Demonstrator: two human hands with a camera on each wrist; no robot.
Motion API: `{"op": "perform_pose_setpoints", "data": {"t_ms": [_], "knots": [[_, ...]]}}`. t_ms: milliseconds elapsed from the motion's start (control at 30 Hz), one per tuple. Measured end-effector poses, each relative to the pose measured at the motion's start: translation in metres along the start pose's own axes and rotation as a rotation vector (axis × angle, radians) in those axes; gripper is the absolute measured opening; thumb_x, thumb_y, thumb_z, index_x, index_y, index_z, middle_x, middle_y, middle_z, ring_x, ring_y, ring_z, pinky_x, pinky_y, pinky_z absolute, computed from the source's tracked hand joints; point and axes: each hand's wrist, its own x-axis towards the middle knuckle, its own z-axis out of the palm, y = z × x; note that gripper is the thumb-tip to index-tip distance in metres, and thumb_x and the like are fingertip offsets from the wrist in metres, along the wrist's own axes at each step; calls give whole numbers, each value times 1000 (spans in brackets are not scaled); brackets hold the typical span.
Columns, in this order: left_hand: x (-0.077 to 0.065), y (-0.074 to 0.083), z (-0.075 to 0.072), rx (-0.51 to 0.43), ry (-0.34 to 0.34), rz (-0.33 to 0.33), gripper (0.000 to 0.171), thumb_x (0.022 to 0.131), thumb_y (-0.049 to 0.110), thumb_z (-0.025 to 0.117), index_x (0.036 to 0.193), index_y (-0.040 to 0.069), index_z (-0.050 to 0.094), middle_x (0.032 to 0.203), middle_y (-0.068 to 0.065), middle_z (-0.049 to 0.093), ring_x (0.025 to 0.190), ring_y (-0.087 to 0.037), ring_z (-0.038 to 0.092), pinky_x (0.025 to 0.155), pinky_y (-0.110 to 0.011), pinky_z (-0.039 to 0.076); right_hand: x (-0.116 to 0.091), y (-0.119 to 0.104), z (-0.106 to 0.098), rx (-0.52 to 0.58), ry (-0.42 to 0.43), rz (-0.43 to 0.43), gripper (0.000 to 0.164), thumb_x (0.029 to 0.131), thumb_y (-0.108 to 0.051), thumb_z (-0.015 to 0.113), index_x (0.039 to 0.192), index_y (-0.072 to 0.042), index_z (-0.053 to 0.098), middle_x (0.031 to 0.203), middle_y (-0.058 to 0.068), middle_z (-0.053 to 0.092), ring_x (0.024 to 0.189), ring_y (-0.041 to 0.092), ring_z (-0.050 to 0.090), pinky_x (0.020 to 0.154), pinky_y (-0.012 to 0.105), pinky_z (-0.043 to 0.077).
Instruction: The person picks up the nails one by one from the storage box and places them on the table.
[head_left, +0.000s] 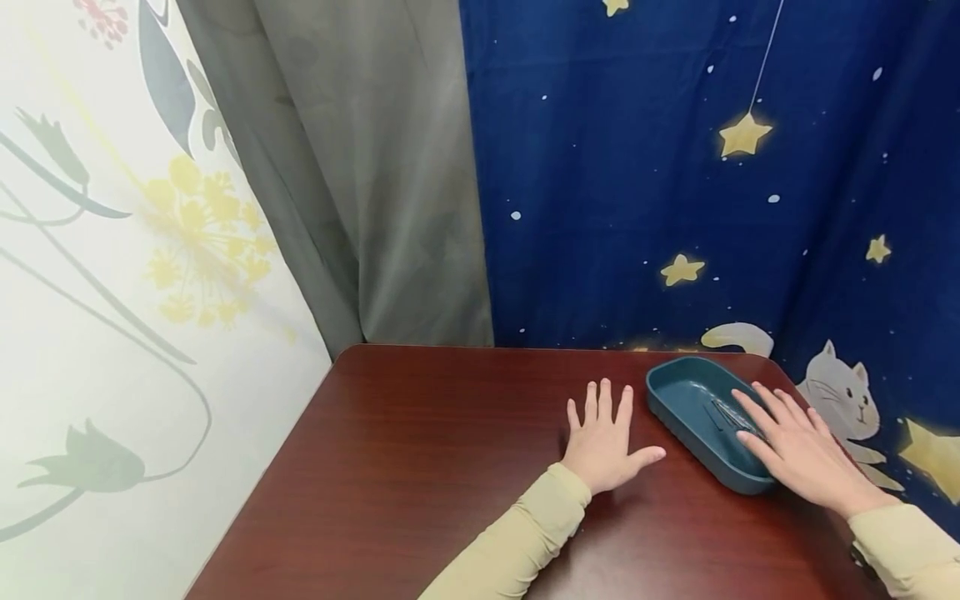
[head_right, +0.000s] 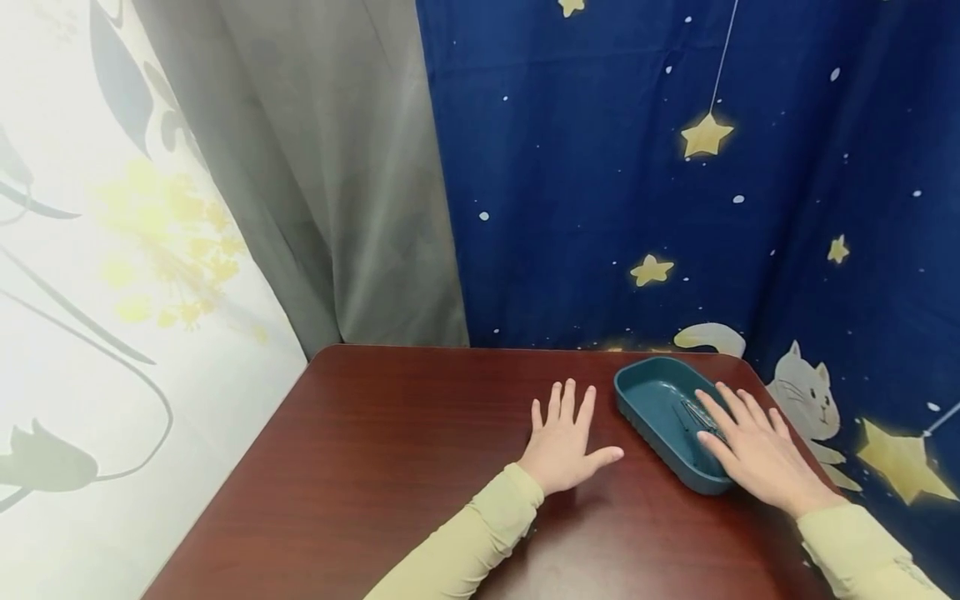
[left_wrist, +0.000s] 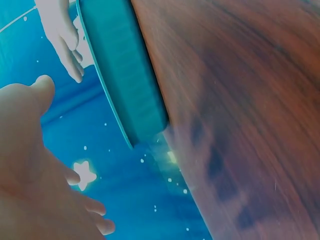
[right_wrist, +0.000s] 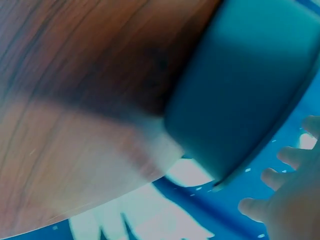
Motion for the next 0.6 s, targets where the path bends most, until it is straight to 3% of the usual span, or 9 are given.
{"op": "perform_pose_setpoints", "data": {"t_ms": [200, 333, 467, 600], "knots": [[-2, 3, 2, 6, -18, -7, 96, 73, 82, 22, 147, 23, 7, 151, -11, 10, 136, -31, 6, 100, -60, 13, 0, 23, 6, 39, -2, 48, 67, 91, -43, 49, 147, -24, 17, 152, 6, 2, 135, 34, -6, 94, 49, -24], [-3, 3, 3, 8, -20, -10, 96, 73, 82, 24, 147, 23, 7, 151, -11, 10, 137, -30, 2, 100, -60, 12, -4, 33, 12, 111, -43, 77, 69, 92, -40, 48, 147, -20, 11, 151, 12, 3, 135, 37, -3, 99, 52, -16], [-1, 7, 4, 7, -21, -7, 97, 72, 83, 20, 147, 23, 5, 151, -10, 8, 137, -28, -1, 100, -59, 11, -7, 36, 16, 167, -78, 98, 71, 94, -39, 46, 147, -11, 8, 150, 16, 5, 136, 34, 0, 105, 48, -8], [2, 10, 5, 9, -48, -8, 97, 71, 84, 17, 147, 25, 3, 151, -7, 5, 137, -27, -3, 101, -59, 11, -5, 30, 18, 164, -108, 95, 71, 95, -40, 43, 145, -4, 8, 150, 17, 3, 136, 30, -3, 105, 40, -11]]}}
